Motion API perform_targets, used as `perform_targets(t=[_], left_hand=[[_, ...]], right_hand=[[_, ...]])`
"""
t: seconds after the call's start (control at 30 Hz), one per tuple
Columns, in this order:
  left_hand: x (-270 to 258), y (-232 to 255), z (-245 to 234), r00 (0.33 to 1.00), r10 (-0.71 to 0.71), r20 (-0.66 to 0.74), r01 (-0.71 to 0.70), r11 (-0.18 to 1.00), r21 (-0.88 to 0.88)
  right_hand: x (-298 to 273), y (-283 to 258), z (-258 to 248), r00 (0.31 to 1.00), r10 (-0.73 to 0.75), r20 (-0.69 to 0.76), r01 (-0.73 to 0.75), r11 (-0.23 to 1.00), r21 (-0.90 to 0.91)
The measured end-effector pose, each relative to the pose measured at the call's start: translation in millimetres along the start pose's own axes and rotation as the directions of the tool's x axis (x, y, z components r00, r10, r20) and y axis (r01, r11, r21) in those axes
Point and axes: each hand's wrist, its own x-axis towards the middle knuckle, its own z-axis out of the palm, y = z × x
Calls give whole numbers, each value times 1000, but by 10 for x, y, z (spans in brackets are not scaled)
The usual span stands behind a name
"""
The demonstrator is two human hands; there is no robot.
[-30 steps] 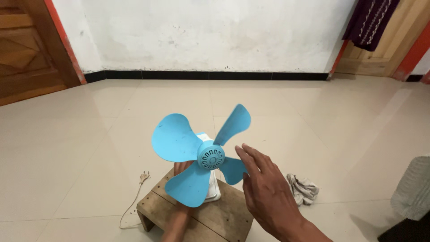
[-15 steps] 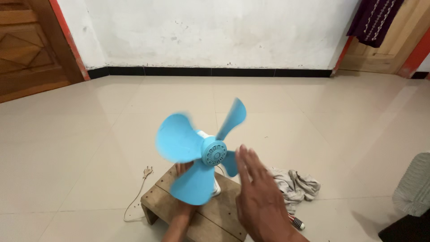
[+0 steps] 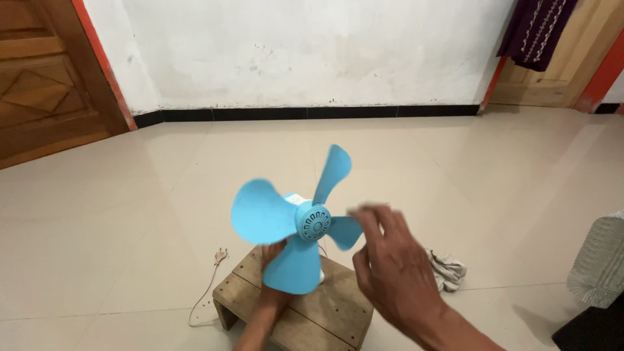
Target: The person assembles a small blue and white electric fan on a wooden stool. They attach the fan head to the base, wipe the unit with a cloth, and use a screwdriver to tighten screws on the fan head. The person then tests the fan by spinning the blades and wiping the base again.
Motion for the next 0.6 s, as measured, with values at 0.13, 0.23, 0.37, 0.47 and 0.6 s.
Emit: perform_targets(t=[0.13,0.23,0.37,0.47,0.6], left_hand=[[22,-47,-35,999,10,35,-10,1000,9],[35,-107,-47,999,-17,48,15,999,39],[97,-160,-12,998,-39,55,36,998,59],[88,-178,-33,997,-31,73,27,998,63],[87,-156,-37,996,-18,89,13,998,61]], right_hand=[[100,27,-35,964,-212,-160,192,973,-128],[182,37,-8,922,-340,-186,287,922,-260],[404,89,32,856,-483,-182,385,832,-398],[388,97,65,893,-426,-141,360,868,-340],[194,126,189,930,-334,-154,289,923,-255]])
